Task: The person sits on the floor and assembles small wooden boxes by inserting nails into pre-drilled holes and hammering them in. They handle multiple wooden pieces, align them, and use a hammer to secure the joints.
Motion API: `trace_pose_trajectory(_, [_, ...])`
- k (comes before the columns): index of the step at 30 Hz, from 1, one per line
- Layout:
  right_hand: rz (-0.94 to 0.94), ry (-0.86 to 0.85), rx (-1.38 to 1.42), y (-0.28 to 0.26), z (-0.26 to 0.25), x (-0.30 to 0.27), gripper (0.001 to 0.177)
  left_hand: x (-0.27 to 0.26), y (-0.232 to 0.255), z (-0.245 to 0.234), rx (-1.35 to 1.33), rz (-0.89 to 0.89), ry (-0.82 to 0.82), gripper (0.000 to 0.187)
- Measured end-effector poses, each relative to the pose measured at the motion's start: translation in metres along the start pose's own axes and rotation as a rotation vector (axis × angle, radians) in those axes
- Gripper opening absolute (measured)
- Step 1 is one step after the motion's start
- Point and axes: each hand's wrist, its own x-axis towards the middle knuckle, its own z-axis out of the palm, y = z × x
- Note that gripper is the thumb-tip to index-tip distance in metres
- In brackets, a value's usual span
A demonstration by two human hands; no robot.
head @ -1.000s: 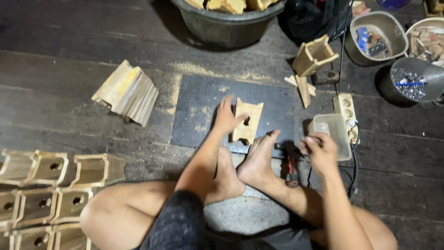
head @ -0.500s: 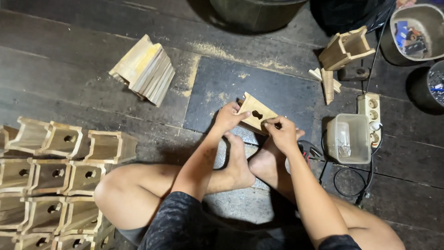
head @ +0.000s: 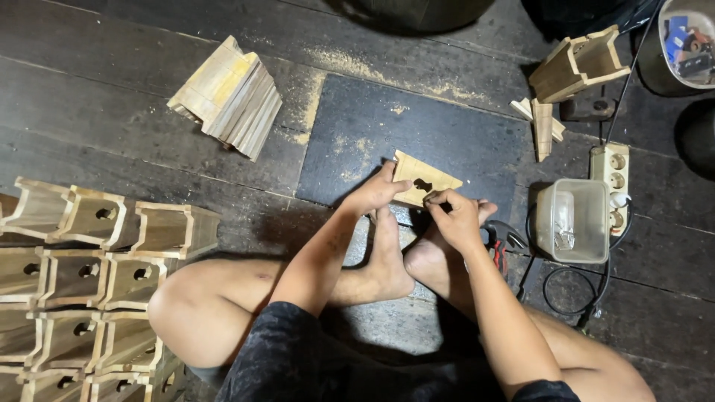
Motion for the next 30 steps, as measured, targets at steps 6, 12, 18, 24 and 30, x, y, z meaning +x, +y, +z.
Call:
trace_pose_trajectory(6, [-0.029,0.008,0.006,0.006,-0.004,-0.003,0.003,0.01,-0.007,0.013,-0.029,-0.087,0.0,0.088])
trace_pose_trajectory(12, [-0.099,0.009,0.147,-0.042,-0.024,-0.005,0.006,0.007,-0.006,0.018,-0.08,-0.069,0.026,0.083])
trace_pose_trajectory(18, [-0.137,0.051,0.16,-0.047,-0.024,-0.007,0.007,-0.008,0.013,0.018,-0.071,-0.102,0.025,0.077])
trace_pose_trajectory(24, [-0.331,0.058,-0.038,-0.045,-0.013,-0.007,0.01,-0.008,0.015,0.019,-0.119,-0.103,0.035,0.07])
trace_pose_trajectory(30, [-0.362,0.08,-0.062,-0.092,-0.037,-0.012,0.01,0.015,-0.013,0.019,-0.29,-0.06,0.022,0.056])
